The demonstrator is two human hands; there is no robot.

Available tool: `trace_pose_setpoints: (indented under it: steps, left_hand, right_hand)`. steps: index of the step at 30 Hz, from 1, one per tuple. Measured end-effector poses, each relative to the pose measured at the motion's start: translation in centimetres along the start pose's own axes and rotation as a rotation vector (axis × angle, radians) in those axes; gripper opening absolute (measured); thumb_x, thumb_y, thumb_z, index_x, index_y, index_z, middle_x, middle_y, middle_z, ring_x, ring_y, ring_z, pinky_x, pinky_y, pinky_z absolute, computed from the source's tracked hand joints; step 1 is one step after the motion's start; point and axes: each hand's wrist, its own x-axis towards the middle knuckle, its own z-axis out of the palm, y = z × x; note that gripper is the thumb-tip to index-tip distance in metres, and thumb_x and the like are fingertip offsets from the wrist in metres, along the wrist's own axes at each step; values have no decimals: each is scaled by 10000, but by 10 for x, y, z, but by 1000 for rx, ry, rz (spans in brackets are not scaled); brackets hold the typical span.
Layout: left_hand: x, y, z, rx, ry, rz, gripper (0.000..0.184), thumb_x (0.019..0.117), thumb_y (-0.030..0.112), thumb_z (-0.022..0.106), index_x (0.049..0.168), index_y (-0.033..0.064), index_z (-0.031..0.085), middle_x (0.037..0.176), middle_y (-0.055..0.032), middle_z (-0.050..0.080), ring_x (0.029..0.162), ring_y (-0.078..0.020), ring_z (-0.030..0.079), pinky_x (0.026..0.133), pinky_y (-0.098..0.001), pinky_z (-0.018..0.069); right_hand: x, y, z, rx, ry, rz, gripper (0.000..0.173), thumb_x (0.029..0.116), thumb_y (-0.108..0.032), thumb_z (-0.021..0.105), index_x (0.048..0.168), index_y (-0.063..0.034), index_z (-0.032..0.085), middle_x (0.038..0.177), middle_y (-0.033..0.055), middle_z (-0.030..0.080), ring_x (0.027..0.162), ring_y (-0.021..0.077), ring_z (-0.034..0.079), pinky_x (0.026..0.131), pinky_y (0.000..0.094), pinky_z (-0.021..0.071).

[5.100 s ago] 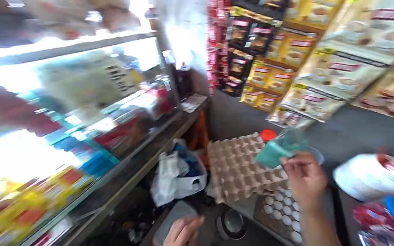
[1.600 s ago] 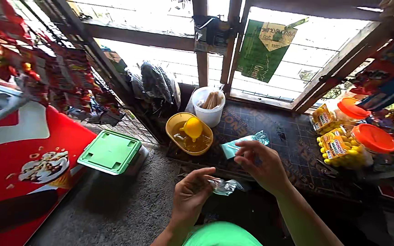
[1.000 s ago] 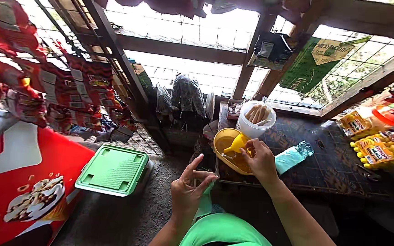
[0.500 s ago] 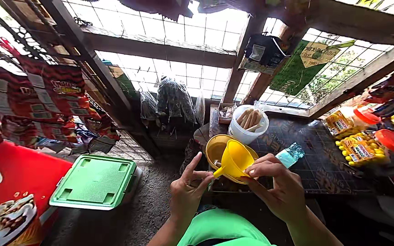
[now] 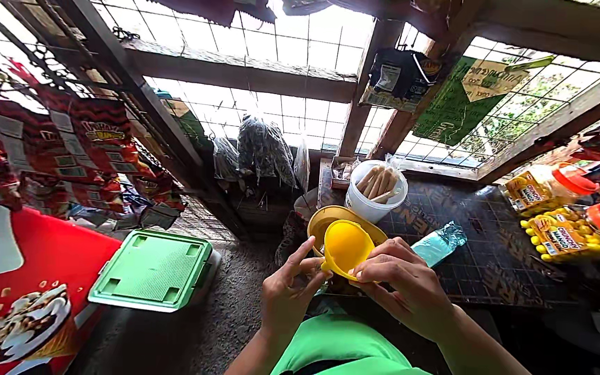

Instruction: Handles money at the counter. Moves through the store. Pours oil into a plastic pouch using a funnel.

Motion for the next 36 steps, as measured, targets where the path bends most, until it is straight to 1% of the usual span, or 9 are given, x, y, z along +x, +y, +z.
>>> trace_pose_setpoints:
  steps: [4, 8, 11, 13, 15, 17, 20, 30, 36]
  left_hand:
    - [0, 1, 1, 50, 32, 3, 528, 859, 237, 805, 1339, 94, 638, 1035, 68, 774, 1023, -15, 689, 953, -187, 535]
    - [0, 5, 4, 9, 36, 6, 538, 855, 215, 810, 1347, 93, 629, 1076, 70, 763, 1041, 6, 686, 961, -180, 541]
    - [0, 6, -1, -40, 37, -8, 587, 856, 187, 814, 1376, 35, 589, 1107, 57, 760, 1039, -9, 702, 953, -209, 577]
    - [-3, 6, -8, -37, 82, -48, 628, 827, 204, 834, 1375, 24, 586, 1142, 72, 752, 1055, -1, 695, 965, -212, 572]
    - [-10, 3, -18, -14, 139, -108, 639, 801, 206, 850, 1358, 30, 592, 1157, 96, 739, 1076, -2, 684, 979, -222, 565]
    - [-15, 1, -28, -13, 200, -162, 634, 771, 185, 862, 1322, 26, 592, 1128, 113, 742, 1081, -14, 688, 975, -240, 572]
    - [-21, 2, -37, -37, 265, -221, 615, 752, 148, 870, 1280, 27, 580, 1140, 121, 733, 1102, -25, 684, 979, -251, 575]
    - [-26, 5, -38, -83, 289, -282, 621, 708, 96, 876, 1252, 32, 584, 1136, 134, 734, 1091, -15, 687, 971, -233, 577]
    - [-27, 5, -36, -117, 230, -236, 604, 702, 135, 889, 1244, 100, 625, 1145, 167, 730, 1102, 4, 675, 987, -216, 558]
  right_hand:
    - [0, 2, -4, 36, -55, -29, 83, 1060, -230, 559, 1069, -157, 597, 958, -41, 690, 984, 85, 616, 909, 231, 453]
    - [4, 10, 0, 115, -144, -61, 110, 1053, -217, 561, 1055, -136, 635, 906, -14, 679, 959, 109, 618, 914, 256, 451]
    - [8, 18, -12, 209, -129, 43, 319, 988, -394, 668, 1194, -152, 635, 1111, 20, 698, 1117, 124, 630, 986, 299, 501]
    - [10, 30, -33, 120, -109, 140, 396, 971, -457, 669, 1242, -171, 631, 1242, 18, 664, 1216, 109, 601, 1023, 300, 514]
    - [1, 49, -46, -59, -151, 219, 317, 1014, -416, 612, 1176, -166, 719, 1189, 25, 705, 1149, 157, 634, 958, 359, 527]
    - [-11, 65, -46, -191, -309, 289, 238, 1018, -305, 598, 1102, -153, 760, 1158, 52, 717, 1078, 246, 649, 888, 449, 521]
    - [-23, 72, -40, -291, -469, 388, 155, 972, -168, 655, 1045, -117, 782, 1186, 113, 710, 1095, 342, 654, 911, 527, 516]
    - [-20, 64, -40, -410, -728, 540, 185, 939, -134, 712, 1102, -60, 756, 1194, 175, 681, 1098, 369, 648, 912, 536, 504]
    - [-21, 68, -26, -608, -716, 364, 91, 954, -49, 651, 989, 1, 718, 1109, 175, 699, 1010, 354, 686, 815, 501, 539]
